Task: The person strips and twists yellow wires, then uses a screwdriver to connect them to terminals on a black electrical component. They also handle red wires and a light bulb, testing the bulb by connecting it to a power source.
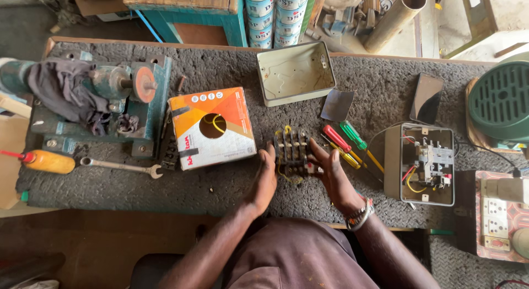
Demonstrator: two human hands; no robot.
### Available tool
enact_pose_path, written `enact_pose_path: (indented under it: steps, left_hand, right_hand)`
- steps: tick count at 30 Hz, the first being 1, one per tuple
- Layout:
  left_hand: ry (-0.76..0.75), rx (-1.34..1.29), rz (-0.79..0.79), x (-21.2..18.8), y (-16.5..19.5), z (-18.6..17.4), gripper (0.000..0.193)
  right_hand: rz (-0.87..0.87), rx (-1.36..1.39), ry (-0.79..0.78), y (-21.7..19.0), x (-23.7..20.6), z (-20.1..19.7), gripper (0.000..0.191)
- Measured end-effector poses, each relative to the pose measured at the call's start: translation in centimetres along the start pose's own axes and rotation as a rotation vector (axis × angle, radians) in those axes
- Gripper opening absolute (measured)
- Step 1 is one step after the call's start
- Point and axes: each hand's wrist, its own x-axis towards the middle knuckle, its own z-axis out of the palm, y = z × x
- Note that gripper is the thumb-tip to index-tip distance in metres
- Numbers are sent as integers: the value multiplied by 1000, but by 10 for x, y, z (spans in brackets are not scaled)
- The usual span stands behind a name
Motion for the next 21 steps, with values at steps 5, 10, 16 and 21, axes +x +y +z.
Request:
enact_pose_path:
  steps: [5,10,16,21]
  left_hand:
    - [59,254,22,-5,-4,-3,107]
    - [17,226,63,-5,-16,-19,102]
    - [-130,121,-33,-2,-15,-42,91]
    - [-73,424,-67,-24,17,-31,92]
  right_hand:
    - [-21,-15,3,0,-6,3,104]
    - [-119,11,-2,-1,-9,15,108]
    - [-121,-165,142,-21,-14,29,84]
    - [-256,-677,498,-36,-54,49,58]
